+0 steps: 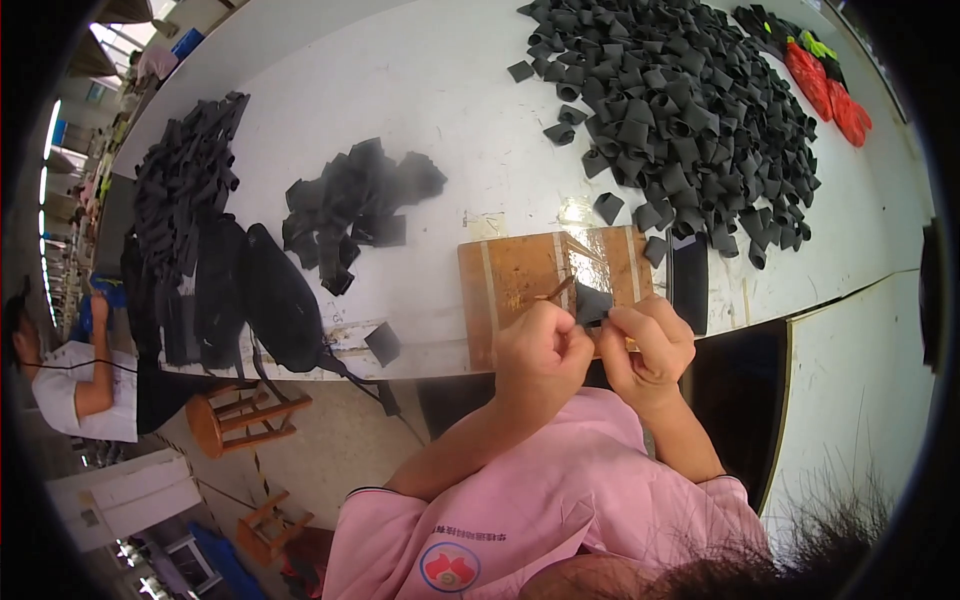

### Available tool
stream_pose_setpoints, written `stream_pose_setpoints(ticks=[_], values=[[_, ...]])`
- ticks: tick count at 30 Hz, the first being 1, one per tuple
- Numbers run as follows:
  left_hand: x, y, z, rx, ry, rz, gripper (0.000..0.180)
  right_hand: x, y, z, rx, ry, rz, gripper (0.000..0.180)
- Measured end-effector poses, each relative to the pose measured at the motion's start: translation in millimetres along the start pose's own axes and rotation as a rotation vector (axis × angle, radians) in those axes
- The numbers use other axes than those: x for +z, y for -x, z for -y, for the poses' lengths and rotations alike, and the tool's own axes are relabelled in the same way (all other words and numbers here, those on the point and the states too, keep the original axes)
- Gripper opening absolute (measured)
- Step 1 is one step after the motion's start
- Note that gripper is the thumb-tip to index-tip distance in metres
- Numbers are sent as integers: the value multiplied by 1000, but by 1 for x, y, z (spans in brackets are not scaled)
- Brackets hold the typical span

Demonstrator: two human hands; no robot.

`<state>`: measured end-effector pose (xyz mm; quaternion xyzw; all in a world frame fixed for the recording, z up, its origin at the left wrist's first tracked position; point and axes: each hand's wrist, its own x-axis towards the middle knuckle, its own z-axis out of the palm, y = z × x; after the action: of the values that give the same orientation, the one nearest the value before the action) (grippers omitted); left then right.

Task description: Preparing small black rubber or foam components by hand at a factory workbench.

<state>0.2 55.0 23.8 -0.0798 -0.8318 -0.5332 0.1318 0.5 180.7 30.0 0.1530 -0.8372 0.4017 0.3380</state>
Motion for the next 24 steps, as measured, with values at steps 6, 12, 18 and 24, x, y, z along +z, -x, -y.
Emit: stream_pose_setpoints(ticks=[6,12,18,24], values=[[-23,-3,22,95,167,65,9,2,-11,-16,104,-51,82,11],[-37,-99,116,64,-589,-234,24,-10,-112,-99,611,-197,-202,32],[-28,-144,197,-103,-986,-18,17,33,-21,-114,631,-152,222,26],[-35,-154,222,102,-991,66,14,70,20,-113,288,298,238,13]])
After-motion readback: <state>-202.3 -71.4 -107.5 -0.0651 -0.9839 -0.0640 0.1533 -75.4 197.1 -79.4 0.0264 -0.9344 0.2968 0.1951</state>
